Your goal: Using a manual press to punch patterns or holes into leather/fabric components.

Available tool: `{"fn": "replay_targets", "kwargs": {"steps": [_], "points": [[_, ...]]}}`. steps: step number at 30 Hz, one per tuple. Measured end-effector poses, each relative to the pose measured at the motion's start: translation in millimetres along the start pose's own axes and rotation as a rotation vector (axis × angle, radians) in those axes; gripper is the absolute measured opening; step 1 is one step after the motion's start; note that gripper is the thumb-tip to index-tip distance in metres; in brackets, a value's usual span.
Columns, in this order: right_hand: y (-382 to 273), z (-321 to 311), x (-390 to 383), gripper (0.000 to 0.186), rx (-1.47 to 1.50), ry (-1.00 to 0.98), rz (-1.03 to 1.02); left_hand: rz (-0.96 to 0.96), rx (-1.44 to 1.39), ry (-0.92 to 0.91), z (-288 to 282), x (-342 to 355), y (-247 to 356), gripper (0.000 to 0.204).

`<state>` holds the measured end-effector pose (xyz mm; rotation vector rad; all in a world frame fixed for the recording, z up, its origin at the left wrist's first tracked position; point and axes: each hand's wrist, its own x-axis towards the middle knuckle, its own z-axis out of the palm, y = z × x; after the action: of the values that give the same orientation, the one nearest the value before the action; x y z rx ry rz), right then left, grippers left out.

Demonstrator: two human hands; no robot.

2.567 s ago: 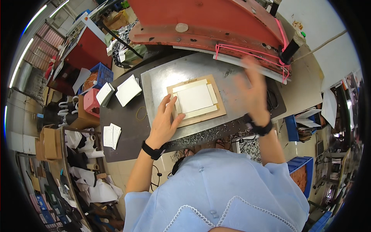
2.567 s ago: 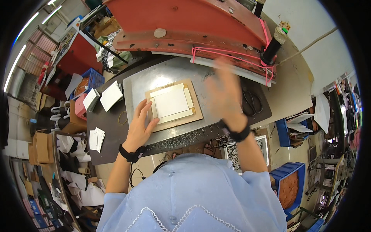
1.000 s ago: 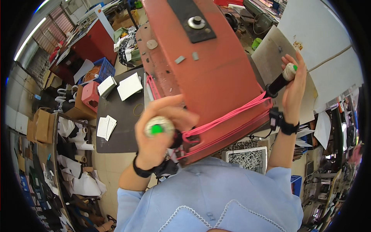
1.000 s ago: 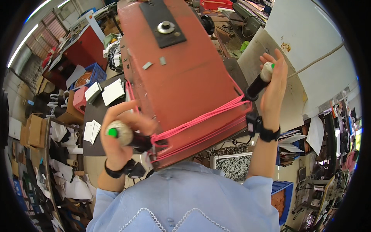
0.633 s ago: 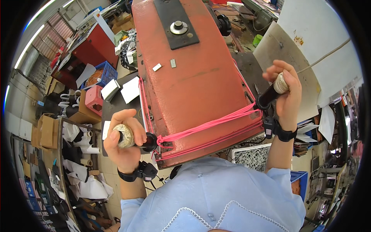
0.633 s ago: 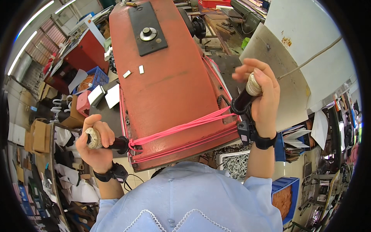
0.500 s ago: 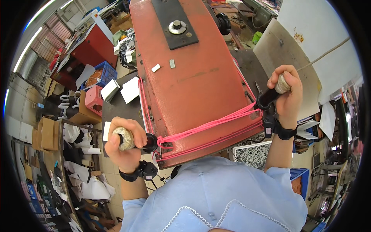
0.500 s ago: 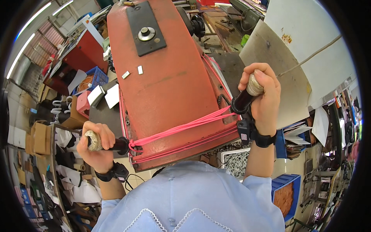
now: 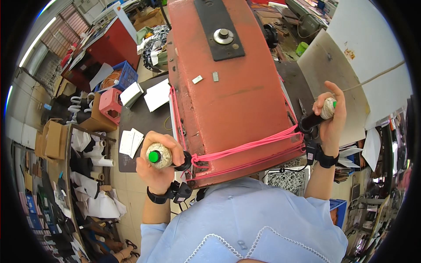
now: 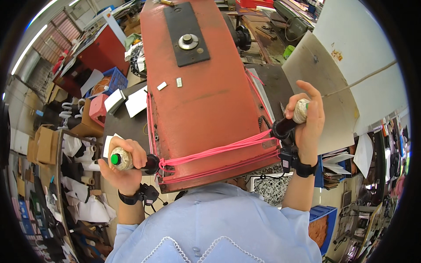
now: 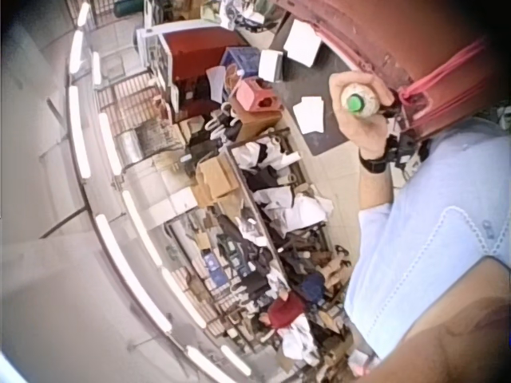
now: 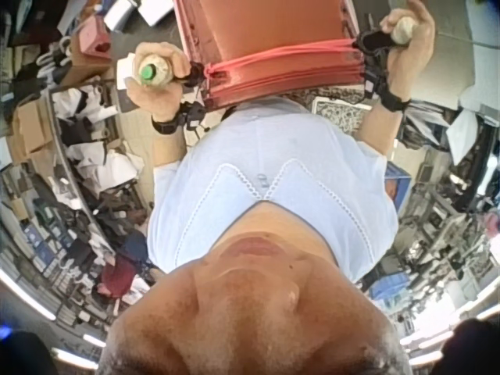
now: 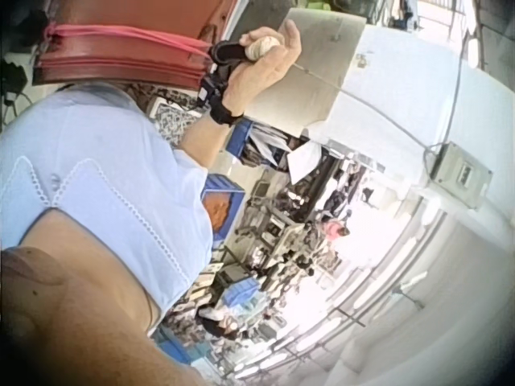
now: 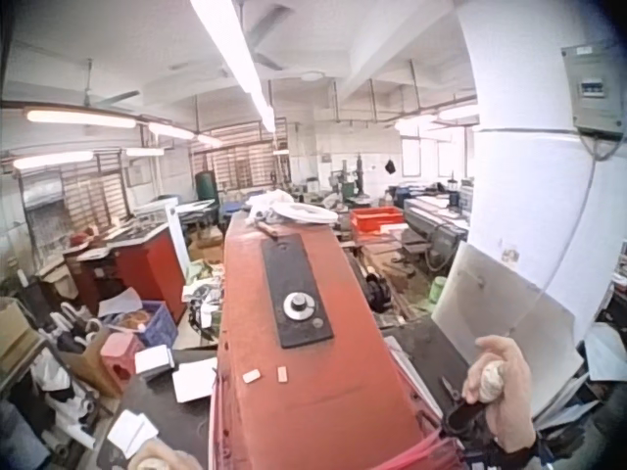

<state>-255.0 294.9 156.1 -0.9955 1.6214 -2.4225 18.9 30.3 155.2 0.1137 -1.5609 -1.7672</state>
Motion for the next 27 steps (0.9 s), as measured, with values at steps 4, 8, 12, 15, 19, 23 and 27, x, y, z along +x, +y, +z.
{"fn": "replay_targets", "kwargs": {"steps": [4,8,12,15,19,23,27], "points": [[-3,-13,10,0.063,-0.042,-0.043,-0.008,-0.052,-0.007,-0.011,7,3,6,0.072],[-9,-35,29,0.056,-0.083,0.002,0.012,-0.097,0.012,-0.117,31,7,11,0.070],[-12,-61,55,0.046,-0.357,0.235,-0.083,-0.138,-0.192,-0.301,55,3,-1,0.068],[-12,-78,63,0.038,-0.605,0.508,-0.279,0.350,0.314,-0.347,76,18,10,0.071],[-25,-45,19,0.040,-0.573,0.370,-0.271,0.244,-0.299,-0.868,52,13,31,0.031],[-15,11,-27,0.056,-0.088,-0.023,0.057,0.005,-0.721,-1.284,69,27,64,0.033],[-4,22,-21,0.062,0.258,-0.060,0.116,-0.096,-0.898,-1.234,82,4,68,0.040]]}}
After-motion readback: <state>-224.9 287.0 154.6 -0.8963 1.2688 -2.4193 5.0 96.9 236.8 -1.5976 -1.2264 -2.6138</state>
